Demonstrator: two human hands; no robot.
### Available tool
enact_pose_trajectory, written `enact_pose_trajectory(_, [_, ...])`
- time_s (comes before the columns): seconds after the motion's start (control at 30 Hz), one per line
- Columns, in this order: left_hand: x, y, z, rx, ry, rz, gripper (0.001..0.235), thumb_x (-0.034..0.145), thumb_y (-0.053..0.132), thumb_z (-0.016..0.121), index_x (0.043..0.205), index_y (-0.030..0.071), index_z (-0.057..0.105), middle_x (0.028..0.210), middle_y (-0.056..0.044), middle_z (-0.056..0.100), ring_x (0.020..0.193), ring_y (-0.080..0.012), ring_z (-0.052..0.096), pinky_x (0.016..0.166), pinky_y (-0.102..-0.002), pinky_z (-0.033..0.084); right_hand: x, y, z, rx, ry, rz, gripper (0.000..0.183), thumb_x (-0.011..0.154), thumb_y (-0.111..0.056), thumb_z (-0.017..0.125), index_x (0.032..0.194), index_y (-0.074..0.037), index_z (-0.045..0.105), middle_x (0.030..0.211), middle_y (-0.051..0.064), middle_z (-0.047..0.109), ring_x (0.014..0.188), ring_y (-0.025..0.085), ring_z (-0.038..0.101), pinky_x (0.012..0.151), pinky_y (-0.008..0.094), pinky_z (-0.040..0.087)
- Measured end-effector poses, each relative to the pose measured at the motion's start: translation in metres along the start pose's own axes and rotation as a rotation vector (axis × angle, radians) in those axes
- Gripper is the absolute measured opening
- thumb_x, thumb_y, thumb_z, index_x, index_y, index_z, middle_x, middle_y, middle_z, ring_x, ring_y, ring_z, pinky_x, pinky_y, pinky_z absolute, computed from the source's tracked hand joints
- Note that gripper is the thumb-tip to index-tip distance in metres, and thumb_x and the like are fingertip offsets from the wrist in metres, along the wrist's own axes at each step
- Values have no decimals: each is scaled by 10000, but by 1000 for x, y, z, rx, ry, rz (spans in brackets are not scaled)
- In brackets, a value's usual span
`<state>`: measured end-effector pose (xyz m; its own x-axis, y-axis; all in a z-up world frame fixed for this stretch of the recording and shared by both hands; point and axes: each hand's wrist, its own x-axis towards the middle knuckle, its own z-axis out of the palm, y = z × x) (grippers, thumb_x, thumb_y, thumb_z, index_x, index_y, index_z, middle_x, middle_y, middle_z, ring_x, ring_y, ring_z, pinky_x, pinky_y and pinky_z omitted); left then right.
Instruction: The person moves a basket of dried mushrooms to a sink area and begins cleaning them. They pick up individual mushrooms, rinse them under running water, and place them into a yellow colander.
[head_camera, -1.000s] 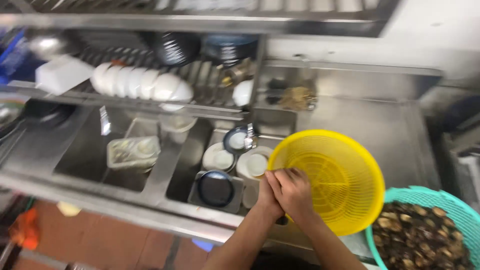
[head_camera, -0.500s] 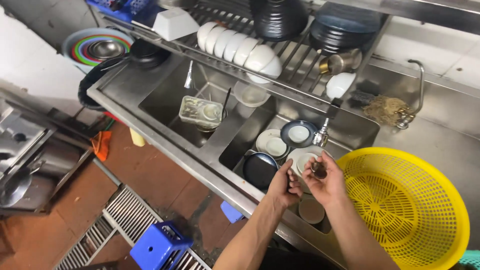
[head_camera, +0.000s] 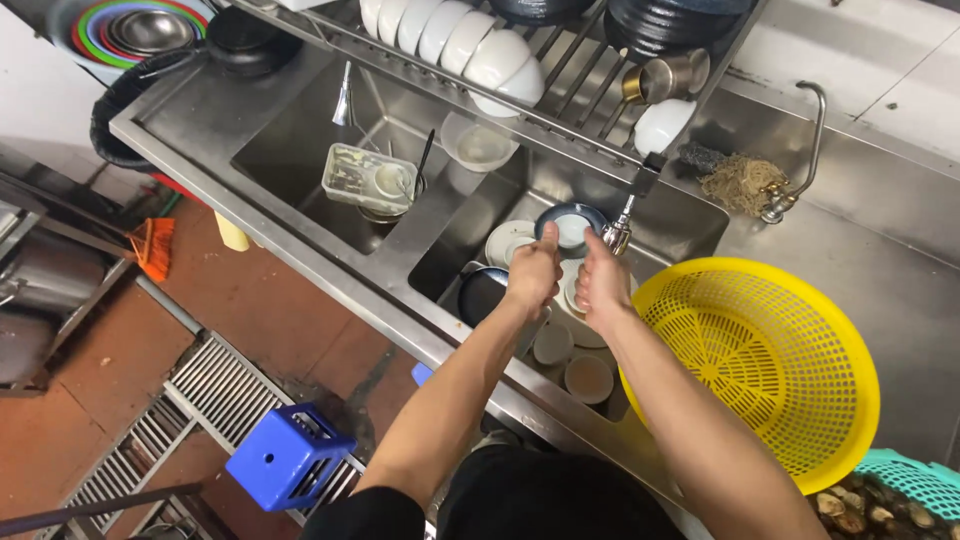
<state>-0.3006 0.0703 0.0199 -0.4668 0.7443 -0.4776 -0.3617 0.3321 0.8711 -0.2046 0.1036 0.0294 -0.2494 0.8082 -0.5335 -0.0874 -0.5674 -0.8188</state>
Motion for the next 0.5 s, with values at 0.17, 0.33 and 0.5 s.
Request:
enact_pose_trajectory(0.17, [6, 9, -1, 399, 25, 34, 554, 943, 638, 513, 796, 143, 711, 765, -101, 667, 786, -266, 620, 712, -385, 479, 49, 34, 6, -142, 94, -151, 416, 926, -335, 659, 595, -147, 491, 396, 22, 358, 246, 135, 314, 216, 295, 240])
enact_pose_trajectory(0.33, [-9, 27, 7, 479, 6, 24, 576, 917, 630, 501, 1010, 143, 794, 1094, -142, 763, 1236, -326, 646, 1110, -448, 474, 72, 46, 5, -187, 204, -222, 343, 902, -269, 591, 625, -67, 610, 414, 86, 422, 264, 200, 402, 230, 352, 290])
enact_pose_trajectory(0.5, [-16, 32, 13, 400, 18, 103, 572, 938, 536, 464, 913, 66, 789, 990, -191, 764, 1171, -397, 653, 1034, -508, 501, 88, 52, 1, -212, 264, -259, 327, 900, -279, 545, 667, -76, 652, 441, 93, 462, 287, 204, 444, 245, 347, 366])
